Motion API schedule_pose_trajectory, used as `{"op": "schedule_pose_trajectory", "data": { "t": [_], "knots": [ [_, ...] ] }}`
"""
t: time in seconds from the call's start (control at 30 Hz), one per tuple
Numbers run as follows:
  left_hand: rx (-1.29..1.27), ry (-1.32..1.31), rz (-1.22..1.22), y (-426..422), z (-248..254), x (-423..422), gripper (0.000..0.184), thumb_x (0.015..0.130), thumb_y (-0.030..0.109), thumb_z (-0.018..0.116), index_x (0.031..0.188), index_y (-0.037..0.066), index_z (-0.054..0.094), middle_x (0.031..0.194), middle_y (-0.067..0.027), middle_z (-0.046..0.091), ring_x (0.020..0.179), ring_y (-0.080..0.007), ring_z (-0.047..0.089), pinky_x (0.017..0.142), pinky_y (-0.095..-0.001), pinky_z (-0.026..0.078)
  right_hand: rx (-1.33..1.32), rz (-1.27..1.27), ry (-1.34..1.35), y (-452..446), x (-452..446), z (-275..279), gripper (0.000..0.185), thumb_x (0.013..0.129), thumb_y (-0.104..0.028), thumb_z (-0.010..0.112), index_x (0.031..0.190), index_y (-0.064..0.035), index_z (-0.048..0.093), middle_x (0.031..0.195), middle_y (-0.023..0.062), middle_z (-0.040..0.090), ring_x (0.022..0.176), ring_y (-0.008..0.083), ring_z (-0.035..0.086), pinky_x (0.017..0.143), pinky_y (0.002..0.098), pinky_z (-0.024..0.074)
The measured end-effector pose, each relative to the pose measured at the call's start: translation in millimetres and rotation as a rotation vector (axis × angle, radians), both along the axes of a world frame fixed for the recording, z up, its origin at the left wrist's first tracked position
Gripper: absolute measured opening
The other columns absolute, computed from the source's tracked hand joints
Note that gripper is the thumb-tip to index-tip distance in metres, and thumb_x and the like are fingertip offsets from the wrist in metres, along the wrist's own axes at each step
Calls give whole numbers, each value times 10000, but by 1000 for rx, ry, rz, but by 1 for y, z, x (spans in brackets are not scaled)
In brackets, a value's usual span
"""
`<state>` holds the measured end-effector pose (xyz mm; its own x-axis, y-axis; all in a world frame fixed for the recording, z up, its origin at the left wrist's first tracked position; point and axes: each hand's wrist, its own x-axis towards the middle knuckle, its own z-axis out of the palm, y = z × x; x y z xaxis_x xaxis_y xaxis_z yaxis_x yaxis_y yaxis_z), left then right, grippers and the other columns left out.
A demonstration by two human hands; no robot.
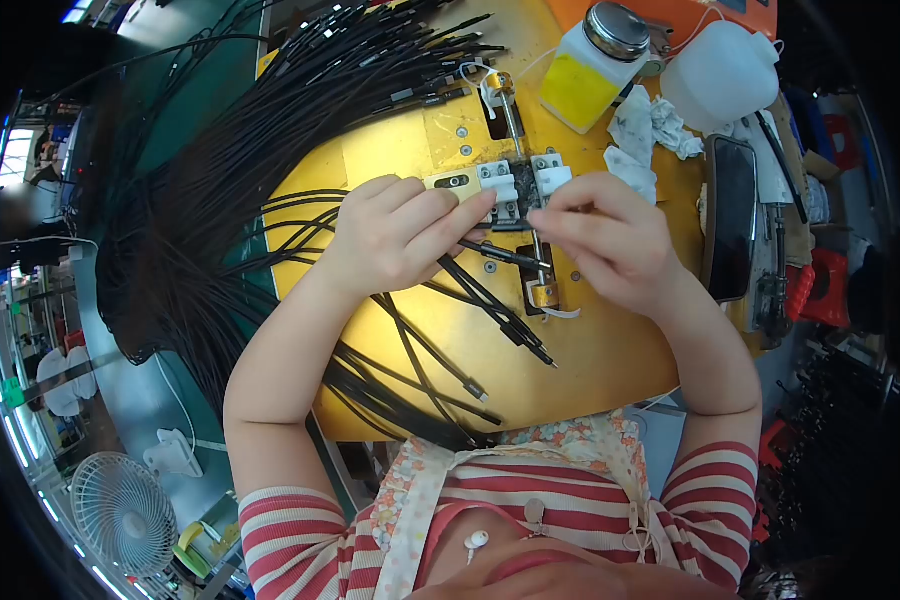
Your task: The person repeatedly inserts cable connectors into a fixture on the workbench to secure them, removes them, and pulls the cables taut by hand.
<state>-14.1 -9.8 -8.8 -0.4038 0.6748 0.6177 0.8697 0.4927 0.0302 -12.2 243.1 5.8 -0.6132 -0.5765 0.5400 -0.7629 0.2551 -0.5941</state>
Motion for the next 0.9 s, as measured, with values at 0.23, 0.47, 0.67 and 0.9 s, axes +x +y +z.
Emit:
{"op": "schedule_pose_trajectory", "data": {
  "t": [0.23,0.47,0.67,0.9],
  "knots": [
    [-10,-12,27,3,-5,-1,494,626,63,683,1116,119,680,846,-24,610,662,-182,559,568,-297,437,-112,-145,-206,-1,-16,-17,106,784,46,671,886,18,667,864,84,590,727,201,582,621,278,469],
    [-155,-64,124,1,-9,-3,539,623,49,653,1146,172,680,832,15,588,727,-160,560,694,-304,439,-123,-218,-399,-9,-17,-24,69,795,13,671,861,24,651,837,62,522,717,171,536,612,268,437],
    [-176,-112,142,3,-5,0,546,632,36,656,1159,175,670,826,22,575,745,-159,556,721,-310,428,-2,-243,-114,-9,-18,-25,61,767,-23,679,809,3,644,827,77,533,768,239,552,689,337,441],
    [-151,-145,130,4,-6,-1,555,613,39,669,1154,163,666,811,9,559,756,-176,548,730,-319,418,181,-230,191,-7,-12,-13,71,740,-18,662,804,-18,630,801,58,534,766,237,552,681,361,438]
  ]
}}
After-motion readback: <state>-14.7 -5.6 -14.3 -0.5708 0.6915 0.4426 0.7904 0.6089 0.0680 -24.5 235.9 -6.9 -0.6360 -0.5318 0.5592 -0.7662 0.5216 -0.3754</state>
